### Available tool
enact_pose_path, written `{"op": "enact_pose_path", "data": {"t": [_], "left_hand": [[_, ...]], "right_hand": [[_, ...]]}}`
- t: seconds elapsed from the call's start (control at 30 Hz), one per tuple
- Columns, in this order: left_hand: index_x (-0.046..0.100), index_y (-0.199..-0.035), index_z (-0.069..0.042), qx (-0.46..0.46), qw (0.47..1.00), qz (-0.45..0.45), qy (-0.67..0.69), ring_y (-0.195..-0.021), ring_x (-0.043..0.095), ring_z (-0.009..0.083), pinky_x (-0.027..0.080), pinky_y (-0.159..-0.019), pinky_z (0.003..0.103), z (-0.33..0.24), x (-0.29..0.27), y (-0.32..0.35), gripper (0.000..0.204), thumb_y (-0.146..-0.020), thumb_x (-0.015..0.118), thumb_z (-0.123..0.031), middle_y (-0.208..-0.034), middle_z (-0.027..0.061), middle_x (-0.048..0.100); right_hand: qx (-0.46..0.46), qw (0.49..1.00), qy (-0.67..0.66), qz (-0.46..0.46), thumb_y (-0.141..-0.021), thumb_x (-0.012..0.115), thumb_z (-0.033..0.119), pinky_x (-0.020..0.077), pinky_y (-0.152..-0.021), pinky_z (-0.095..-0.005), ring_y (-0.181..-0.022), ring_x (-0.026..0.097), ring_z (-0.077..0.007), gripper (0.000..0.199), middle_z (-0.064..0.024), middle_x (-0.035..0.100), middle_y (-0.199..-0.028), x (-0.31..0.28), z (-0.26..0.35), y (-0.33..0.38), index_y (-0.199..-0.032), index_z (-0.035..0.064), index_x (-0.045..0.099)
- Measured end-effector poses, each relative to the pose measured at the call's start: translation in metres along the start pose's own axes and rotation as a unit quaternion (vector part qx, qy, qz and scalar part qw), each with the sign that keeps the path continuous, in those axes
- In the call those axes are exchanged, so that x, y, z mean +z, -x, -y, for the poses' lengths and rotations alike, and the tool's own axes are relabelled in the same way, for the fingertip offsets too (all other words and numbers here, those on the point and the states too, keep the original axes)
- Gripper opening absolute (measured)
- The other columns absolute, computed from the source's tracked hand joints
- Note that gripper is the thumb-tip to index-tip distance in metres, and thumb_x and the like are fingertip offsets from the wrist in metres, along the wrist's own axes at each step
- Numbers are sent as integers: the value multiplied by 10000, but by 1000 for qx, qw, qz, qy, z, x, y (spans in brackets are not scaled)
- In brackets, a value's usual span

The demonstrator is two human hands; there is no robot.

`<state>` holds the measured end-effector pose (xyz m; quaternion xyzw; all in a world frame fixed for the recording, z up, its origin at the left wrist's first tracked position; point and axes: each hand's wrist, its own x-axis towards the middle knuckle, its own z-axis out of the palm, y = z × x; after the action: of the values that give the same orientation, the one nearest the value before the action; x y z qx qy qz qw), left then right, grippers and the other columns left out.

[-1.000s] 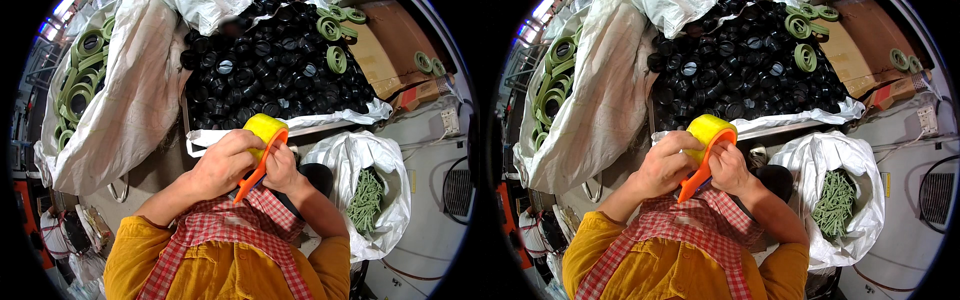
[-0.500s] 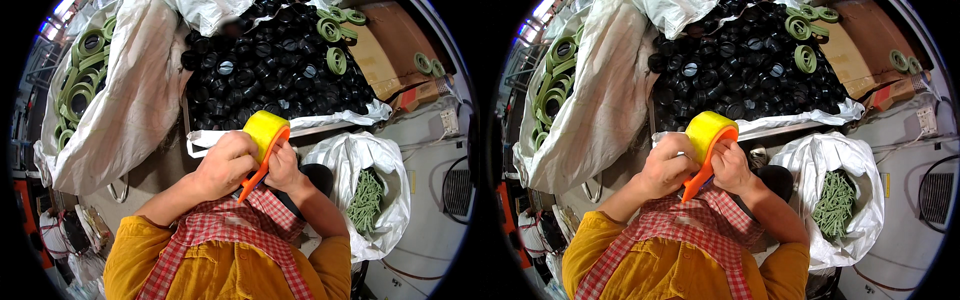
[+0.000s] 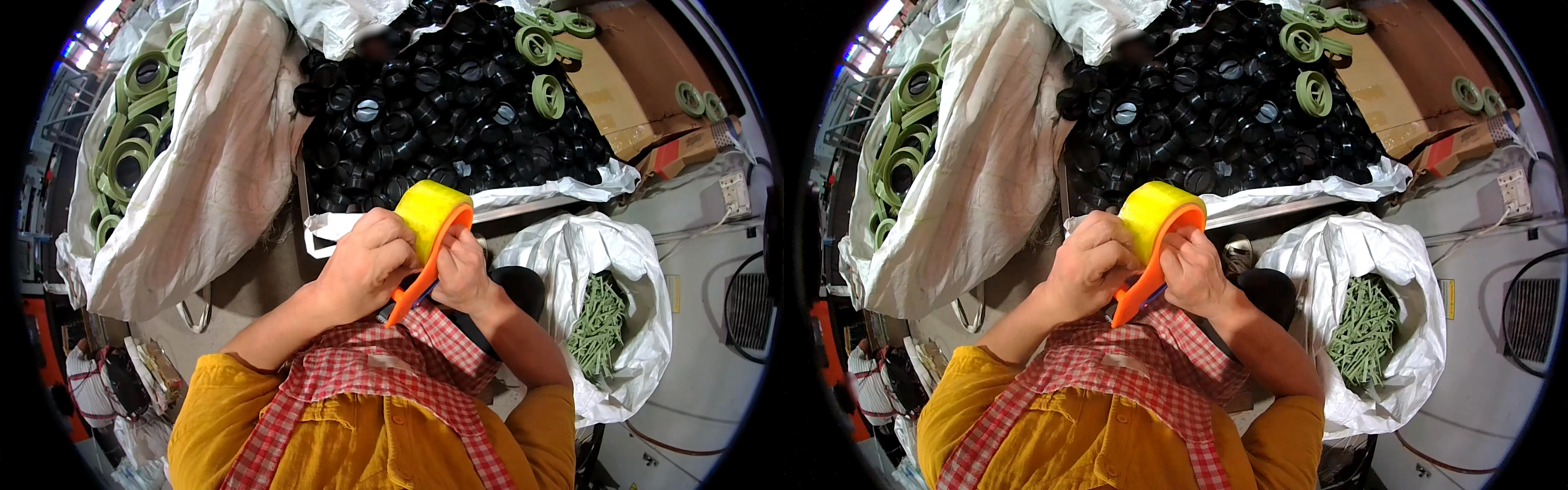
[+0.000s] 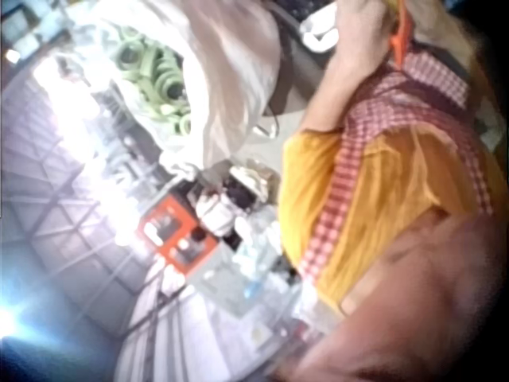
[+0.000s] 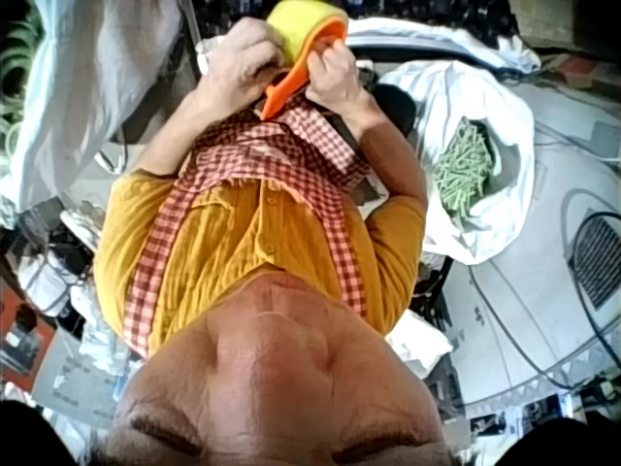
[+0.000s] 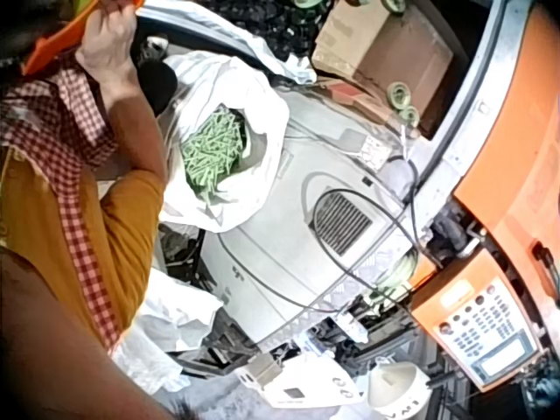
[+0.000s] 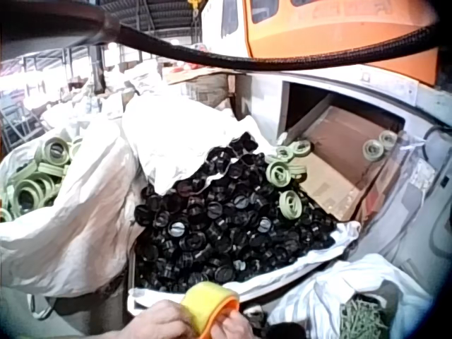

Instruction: The person picks up a tape dispenser and peels back the end of the yellow tape to prepare it. The person then moves several green circular parts from a large white sack onto a flat cardboard box, one by one.

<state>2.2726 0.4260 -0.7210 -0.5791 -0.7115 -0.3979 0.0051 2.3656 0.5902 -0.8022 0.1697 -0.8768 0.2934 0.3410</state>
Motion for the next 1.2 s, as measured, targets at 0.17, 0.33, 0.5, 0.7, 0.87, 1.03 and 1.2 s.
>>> {"op": "enact_pose_path", "data": {"t": [0.17,0.33,0.5,0.7,0.87,1.03,1.2], "left_hand": [[581,-778,-31,32,998,-41,-40,-924,566,294,479,-777,375,-6,-1,-9,236,-613,746,-2,-1017,103,587],[629,-791,-46,10,1000,-18,-19,-931,573,282,477,-780,358,-2,0,-6,237,-602,763,2,-1033,89,608],[573,-770,-27,7,999,19,29,-911,563,301,476,-775,376,1,0,-4,213,-629,729,12,-1011,110,586],[556,-753,-17,28,999,-40,-3,-896,556,303,479,-768,373,-6,2,-8,202,-637,717,19,-1029,120,578],[551,-757,-17,27,999,-24,5,-893,551,305,479,-769,372,-5,2,-9,201,-644,714,18,-1041,124,570],[549,-760,-17,11,1000,-5,9,-883,550,306,476,-756,375,-1,2,-6,211,-635,715,25,-1035,124,572],[545,-766,-19,23,1000,-12,6,-901,541,305,471,-760,378,1,5,2,230,-626,721,28,-1051,119,570]], "right_hand": [[9,1000,-4,-2,-560,606,-34,467,-763,-411,-825,593,-355,319,-199,614,-923,3,-3,3,-876,-50,570],[24,1000,-13,12,-555,611,-30,474,-761,-412,-811,585,-371,331,-199,613,-932,2,-1,5,-883,-53,571],[29,999,-13,15,-564,615,-27,474,-768,-413,-816,588,-374,326,-199,615,-936,3,-1,7,-887,-51,574],[16,1000,-3,-1,-588,618,-21,467,-785,-416,-841,598,-371,306,-205,622,-938,3,-3,2,-890,-50,579],[30,999,-12,9,-591,608,-36,473,-775,-414,-835,593,-377,308,-208,620,-941,4,-3,6,-898,-54,583],[40,999,-13,20,-593,601,-48,477,-769,-412,-833,590,-374,321,-208,620,-945,5,-2,8,-913,-60,587],[30,999,-9,13,-592,603,-51,483,-784,-416,-832,588,-375,316,-206,619,-950,1,0,0,-908,-60,583]]}}
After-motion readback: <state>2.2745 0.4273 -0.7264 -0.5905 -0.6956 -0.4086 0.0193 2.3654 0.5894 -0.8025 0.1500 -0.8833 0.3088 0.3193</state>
